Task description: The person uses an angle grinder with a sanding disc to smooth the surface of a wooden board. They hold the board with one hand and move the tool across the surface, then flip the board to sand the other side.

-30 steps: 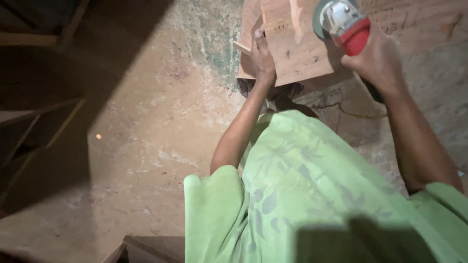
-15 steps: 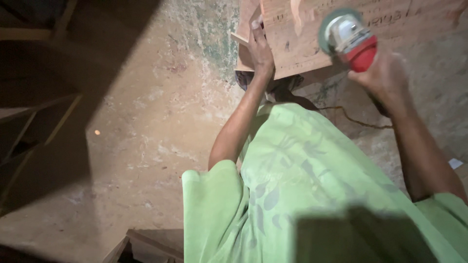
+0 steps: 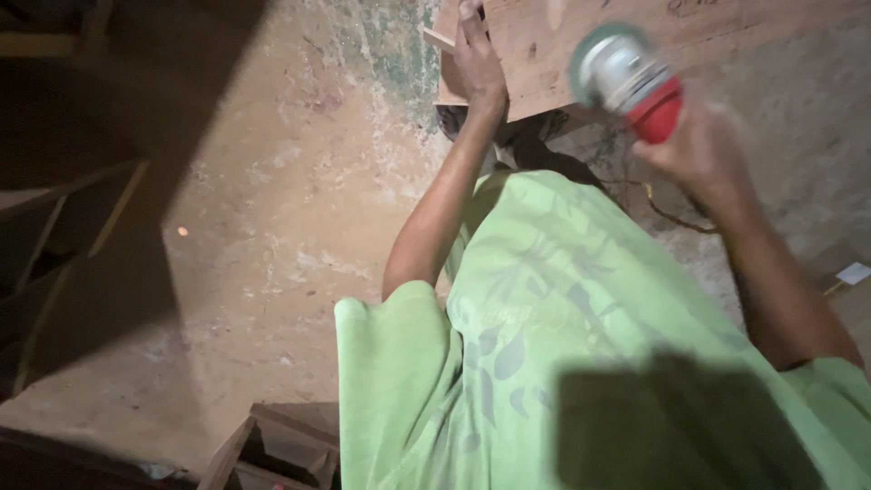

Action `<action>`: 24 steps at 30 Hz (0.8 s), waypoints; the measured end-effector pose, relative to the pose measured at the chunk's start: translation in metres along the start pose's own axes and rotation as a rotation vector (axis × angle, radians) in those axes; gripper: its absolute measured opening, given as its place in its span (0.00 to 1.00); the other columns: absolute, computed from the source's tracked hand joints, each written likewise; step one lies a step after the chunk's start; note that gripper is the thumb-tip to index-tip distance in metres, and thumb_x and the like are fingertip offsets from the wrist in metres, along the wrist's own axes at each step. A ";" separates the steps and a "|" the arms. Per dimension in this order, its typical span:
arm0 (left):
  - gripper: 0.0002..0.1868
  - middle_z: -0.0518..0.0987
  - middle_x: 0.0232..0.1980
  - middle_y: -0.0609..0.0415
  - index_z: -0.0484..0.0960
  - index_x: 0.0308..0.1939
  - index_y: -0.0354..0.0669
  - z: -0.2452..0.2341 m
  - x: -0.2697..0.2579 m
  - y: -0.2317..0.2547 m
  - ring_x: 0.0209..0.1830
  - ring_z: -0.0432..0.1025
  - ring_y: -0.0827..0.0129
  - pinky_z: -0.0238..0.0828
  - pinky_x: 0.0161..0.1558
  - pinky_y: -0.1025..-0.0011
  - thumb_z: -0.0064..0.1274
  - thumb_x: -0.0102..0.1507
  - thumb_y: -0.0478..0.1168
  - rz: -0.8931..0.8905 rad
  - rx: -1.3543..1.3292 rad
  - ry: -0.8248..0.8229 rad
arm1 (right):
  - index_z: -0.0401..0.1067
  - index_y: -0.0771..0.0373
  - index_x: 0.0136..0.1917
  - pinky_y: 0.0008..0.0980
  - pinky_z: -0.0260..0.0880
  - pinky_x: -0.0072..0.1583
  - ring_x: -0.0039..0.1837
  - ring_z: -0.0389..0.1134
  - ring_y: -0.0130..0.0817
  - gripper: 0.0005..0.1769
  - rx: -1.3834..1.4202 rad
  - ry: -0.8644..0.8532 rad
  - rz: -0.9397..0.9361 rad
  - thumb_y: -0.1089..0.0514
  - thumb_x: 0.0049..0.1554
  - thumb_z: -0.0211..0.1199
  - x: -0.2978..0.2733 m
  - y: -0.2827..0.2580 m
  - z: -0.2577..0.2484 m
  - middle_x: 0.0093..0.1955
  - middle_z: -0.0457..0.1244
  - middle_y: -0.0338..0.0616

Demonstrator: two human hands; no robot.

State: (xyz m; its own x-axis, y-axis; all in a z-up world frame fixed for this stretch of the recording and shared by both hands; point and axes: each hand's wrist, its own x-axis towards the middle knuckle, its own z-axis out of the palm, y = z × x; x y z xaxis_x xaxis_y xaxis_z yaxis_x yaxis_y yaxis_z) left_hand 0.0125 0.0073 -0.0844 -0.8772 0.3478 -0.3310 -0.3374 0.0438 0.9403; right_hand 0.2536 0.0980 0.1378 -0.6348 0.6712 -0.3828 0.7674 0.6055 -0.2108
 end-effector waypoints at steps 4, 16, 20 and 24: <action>0.38 0.82 0.59 0.40 0.77 0.64 0.31 -0.001 0.003 -0.008 0.59 0.75 0.57 0.67 0.64 0.62 0.30 0.77 0.64 0.045 -0.011 -0.023 | 0.68 0.65 0.63 0.53 0.73 0.50 0.48 0.73 0.60 0.40 -0.061 -0.048 0.006 0.44 0.45 0.80 -0.004 -0.007 0.019 0.47 0.69 0.60; 0.40 0.81 0.63 0.39 0.73 0.70 0.32 -0.006 0.011 -0.009 0.64 0.75 0.51 0.67 0.67 0.61 0.30 0.74 0.65 -0.063 0.006 -0.066 | 0.69 0.63 0.65 0.56 0.72 0.50 0.49 0.72 0.60 0.41 -0.070 -0.097 0.038 0.43 0.44 0.78 -0.009 -0.017 0.014 0.47 0.70 0.59; 0.37 0.72 0.74 0.40 0.69 0.74 0.37 -0.022 0.006 0.023 0.76 0.66 0.53 0.57 0.77 0.60 0.34 0.76 0.64 0.154 0.175 -0.159 | 0.69 0.62 0.64 0.57 0.72 0.49 0.48 0.72 0.62 0.41 -0.079 -0.114 0.138 0.41 0.46 0.79 -0.008 -0.003 0.015 0.46 0.70 0.60; 0.38 0.57 0.83 0.44 0.61 0.79 0.43 -0.018 0.008 0.089 0.86 0.49 0.56 0.35 0.85 0.50 0.46 0.71 0.60 0.666 0.939 -0.172 | 0.67 0.69 0.66 0.55 0.72 0.53 0.53 0.71 0.63 0.43 0.036 0.047 0.169 0.44 0.47 0.81 -0.008 0.046 -0.009 0.52 0.68 0.65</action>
State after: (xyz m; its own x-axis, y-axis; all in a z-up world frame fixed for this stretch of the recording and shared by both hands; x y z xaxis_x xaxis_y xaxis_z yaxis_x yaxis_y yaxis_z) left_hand -0.0310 -0.0033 -0.0048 -0.7035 0.6826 0.1977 0.6216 0.4561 0.6369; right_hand 0.2932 0.1237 0.1389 -0.4996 0.7818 -0.3731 0.8656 0.4674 -0.1797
